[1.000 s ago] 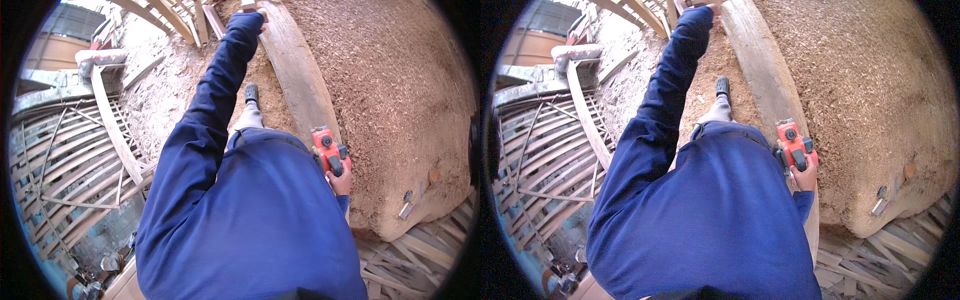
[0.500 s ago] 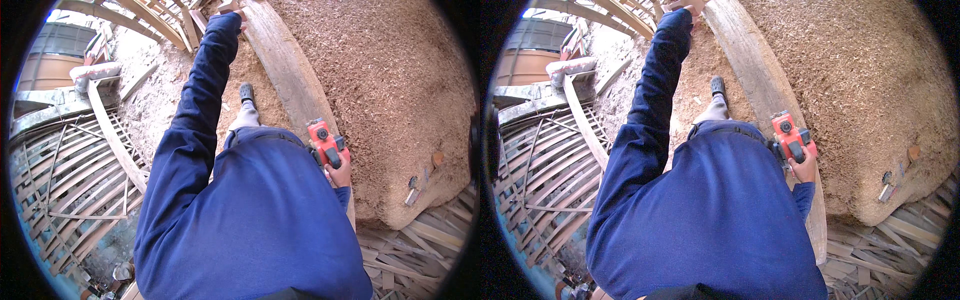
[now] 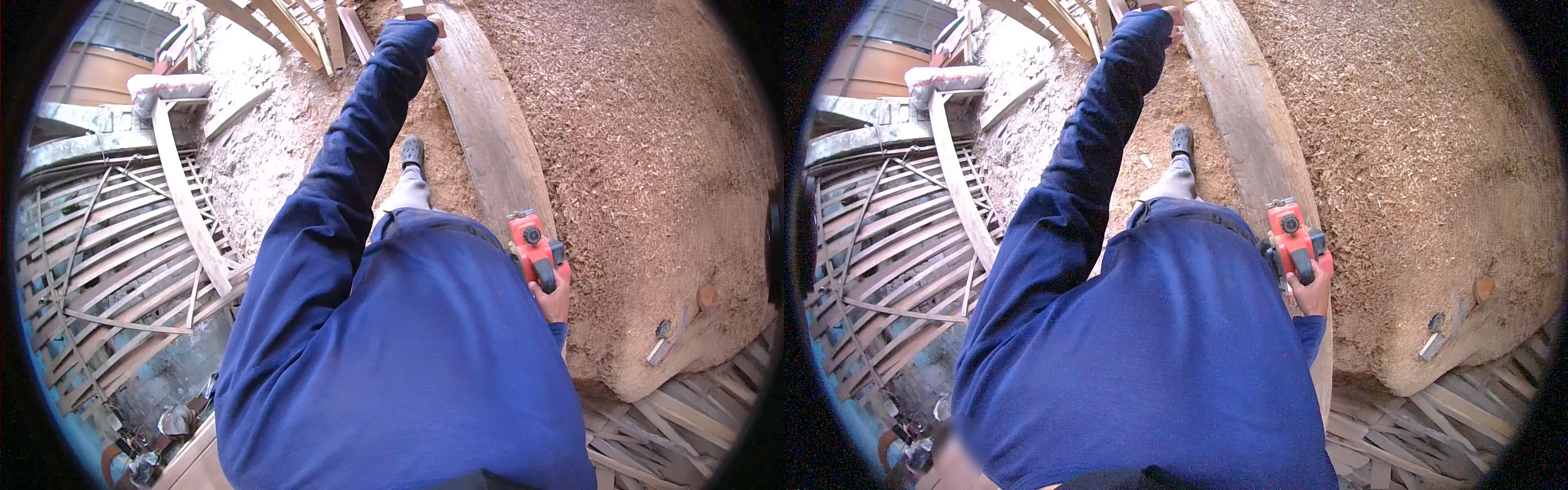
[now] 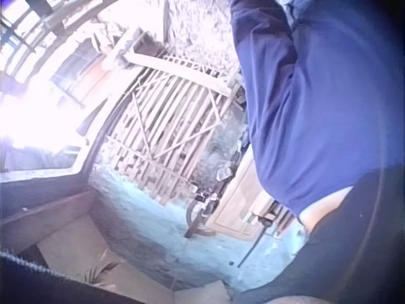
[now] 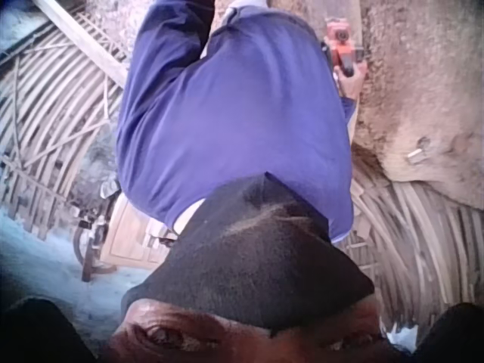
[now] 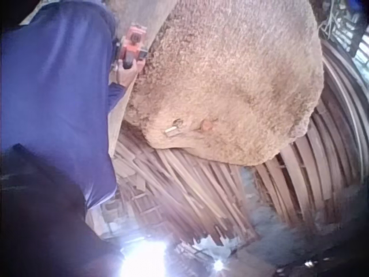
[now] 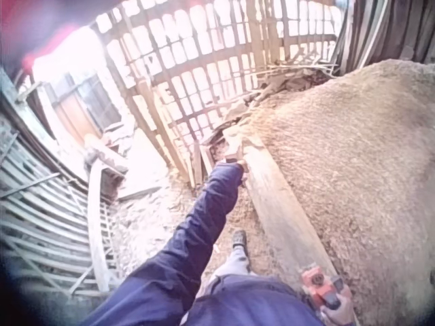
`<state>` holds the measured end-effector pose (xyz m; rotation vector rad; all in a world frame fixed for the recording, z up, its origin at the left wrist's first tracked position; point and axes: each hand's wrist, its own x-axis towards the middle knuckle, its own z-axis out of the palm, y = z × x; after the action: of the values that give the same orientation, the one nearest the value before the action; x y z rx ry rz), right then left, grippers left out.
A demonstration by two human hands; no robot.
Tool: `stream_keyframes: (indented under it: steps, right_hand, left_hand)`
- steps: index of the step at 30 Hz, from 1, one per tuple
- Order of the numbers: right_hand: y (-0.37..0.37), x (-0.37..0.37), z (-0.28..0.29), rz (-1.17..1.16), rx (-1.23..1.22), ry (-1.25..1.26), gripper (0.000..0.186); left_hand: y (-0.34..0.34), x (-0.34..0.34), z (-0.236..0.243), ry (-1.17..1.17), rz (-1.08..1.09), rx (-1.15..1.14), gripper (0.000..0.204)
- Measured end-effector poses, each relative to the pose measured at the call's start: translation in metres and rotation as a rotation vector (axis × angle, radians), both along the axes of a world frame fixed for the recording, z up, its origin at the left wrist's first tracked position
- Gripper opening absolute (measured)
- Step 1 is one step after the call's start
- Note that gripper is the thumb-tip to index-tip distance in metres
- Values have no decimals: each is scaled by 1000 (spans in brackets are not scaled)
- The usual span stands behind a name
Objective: Sanding a wooden board with a power sander and then cutting it with a circular saw in a workshop.
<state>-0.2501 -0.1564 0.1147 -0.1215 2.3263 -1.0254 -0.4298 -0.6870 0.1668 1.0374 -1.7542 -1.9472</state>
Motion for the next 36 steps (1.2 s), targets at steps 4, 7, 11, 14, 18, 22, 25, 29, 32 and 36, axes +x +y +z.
stream_keyframes:
  steps: [4,7,11,14,18,22,25,29,32,36]
  right_hand:
    - [-3,1,2,-16,32,-16,28]
    - [-10,-1,15,-66,-56,-75,28]
    - [-26,-12,47,-12,-29,87,31]
    - [-47,-26,73,19,-20,119,33]
    - [-91,-48,91,34,-47,142,30]
    - [-131,-65,91,-152,-122,-98,24]
    - [-162,-80,75,22,22,126,21]
    - [-190,-93,65,88,-11,208,17]
    - [-207,-101,61,140,-16,276,18]
    - [-236,-119,51,185,-8,329,21]
  left_hand:
    - [1,10,0,43,-61,13,41]
    - [13,24,-9,128,-95,-40,54]
    - [65,54,-59,236,-173,-325,70]
    - [126,68,-124,44,-65,-522,110]
    - [162,69,-192,-170,-141,-559,125]
    - [160,69,-221,-242,-182,-641,127]
    - [154,73,-241,-371,-281,-696,130]
    - [149,72,-280,-313,-342,-596,127]
    - [152,70,-301,-317,-334,-622,122]
    - [152,71,-307,-303,-390,-633,114]
